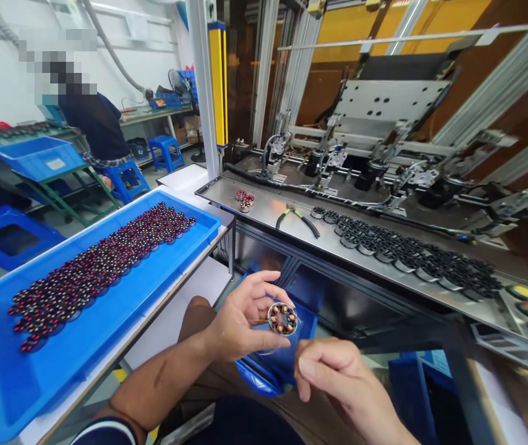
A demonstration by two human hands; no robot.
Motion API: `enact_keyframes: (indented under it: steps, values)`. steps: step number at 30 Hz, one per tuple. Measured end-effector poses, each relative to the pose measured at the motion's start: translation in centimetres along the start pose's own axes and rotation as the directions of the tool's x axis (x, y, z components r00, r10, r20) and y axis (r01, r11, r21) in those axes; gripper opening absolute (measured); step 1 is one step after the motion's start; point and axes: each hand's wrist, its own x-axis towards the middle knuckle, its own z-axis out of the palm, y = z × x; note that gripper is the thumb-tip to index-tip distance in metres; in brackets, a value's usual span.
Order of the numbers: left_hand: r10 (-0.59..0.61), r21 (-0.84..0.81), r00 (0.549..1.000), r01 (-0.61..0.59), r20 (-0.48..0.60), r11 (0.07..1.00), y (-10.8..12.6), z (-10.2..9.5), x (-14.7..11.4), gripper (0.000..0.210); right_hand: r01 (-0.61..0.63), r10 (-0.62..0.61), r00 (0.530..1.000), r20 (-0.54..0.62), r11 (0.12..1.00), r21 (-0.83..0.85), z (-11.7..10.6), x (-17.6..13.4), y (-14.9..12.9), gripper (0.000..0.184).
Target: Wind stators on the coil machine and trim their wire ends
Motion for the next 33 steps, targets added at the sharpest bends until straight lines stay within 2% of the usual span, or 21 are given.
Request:
enact_keyframes:
  steps: [2, 3, 4, 6, 8, 9, 10, 12, 15, 18, 22, 24, 27, 29, 33]
  values:
    - [0.0, 0.013, 1.0, 0.0, -0.007, 1.0, 0.4, -0.3, -0.1, 0.073, -0.072, 0.082, 0.986, 0.145, 0.995, -0.072, -1.0, -0.6, 0.6, 0.043]
    - [0.018, 0.044, 1.0, -0.018, -0.005, 0.999, 0.5, -0.4, -0.1, 0.072, -0.119, 0.142, 0.972, 0.188, 0.984, -0.131, -1.7, -0.9, 0.6, 0.039]
    - [0.049, 0.094, 0.999, -0.049, 0.008, 0.994, 0.7, -0.5, -0.2, 0.071, -0.157, 0.193, 0.964, 0.183, 0.968, -0.195, -2.4, -1.1, 0.4, 0.036]
    - [0.128, 0.232, 0.989, -0.142, 0.074, 0.962, 0.8, -0.3, -0.4, 0.072, -0.184, 0.195, 0.981, 0.011, 0.944, -0.275, -3.4, -1.4, -0.5, 0.031]
    - [0.178, 0.363, 0.969, -0.229, 0.17, 0.903, 0.9, 0.0, -0.7, 0.074, -0.13, 0.066, 0.973, -0.222, 0.949, -0.288, -3.5, -1.5, -1.7, 0.031]
    - [0.186, 0.413, 0.959, -0.261, 0.214, 0.872, 0.9, 0.2, -0.8, 0.075, -0.084, -0.003, 0.955, -0.295, 0.956, -0.281, -3.1, -1.3, -2.3, 0.032]
    - [0.187, 0.455, 0.951, -0.283, 0.246, 0.844, 1.0, 0.4, -0.9, 0.075, -0.037, -0.055, 0.943, -0.327, 0.962, -0.27, -2.6, -1.1, -2.7, 0.034]
    - [0.186, 0.504, 0.941, -0.311, 0.284, 0.806, 1.0, 0.6, -0.9, 0.074, 0.019, -0.106, 0.943, -0.316, 0.964, -0.265, -1.3, -0.5, -3.1, 0.039]
    - [0.183, 0.485, 0.932, -0.322, 0.313, 0.813, 1.1, 0.6, -1.1, 0.073, 0.046, -0.119, 0.958, -0.26, 0.962, -0.27, 0.0, 0.2, -2.8, 0.038]
    - [0.158, 0.375, 0.951, -0.254, 0.267, 0.891, 0.7, 0.4, -1.4, 0.072, 0.136, -0.188, 0.957, -0.223, 0.964, -0.228, 0.2, 0.6, -1.8, 0.034]
    - [0.022, 0.071, 0.99, -0.032, 0.142, 0.997, -0.1, 0.1, -1.7, 0.071, 0.282, -0.317, 0.903, -0.29, 0.946, -0.157, 0.3, 0.7, -0.2, 0.025]
    - [-0.091, -0.092, 0.989, 0.102, 0.121, 0.991, -0.5, 0.0, -1.5, 0.067, 0.323, -0.345, 0.882, -0.322, 0.938, -0.124, 0.6, 0.6, 0.5, 0.022]
    - [-0.224, -0.251, 0.964, 0.254, 0.14, 0.934, -0.9, -0.2, -1.1, 0.049, 0.362, -0.392, 0.842, -0.369, 0.92, -0.152, 1.2, 0.2, 0.9, 0.02]
    - [-0.273, -0.304, 0.951, 0.304, 0.143, 0.903, -1.0, -0.2, -0.8, 0.041, 0.379, -0.437, 0.81, -0.392, 0.899, -0.221, 1.5, -0.1, 1.0, 0.019]
    - [-0.305, -0.269, 0.95, 0.313, 0.071, 0.911, -1.5, 0.4, -0.7, 0.059, 0.384, -0.502, 0.771, -0.393, 0.858, -0.342, 1.8, -0.3, 1.4, 0.018]
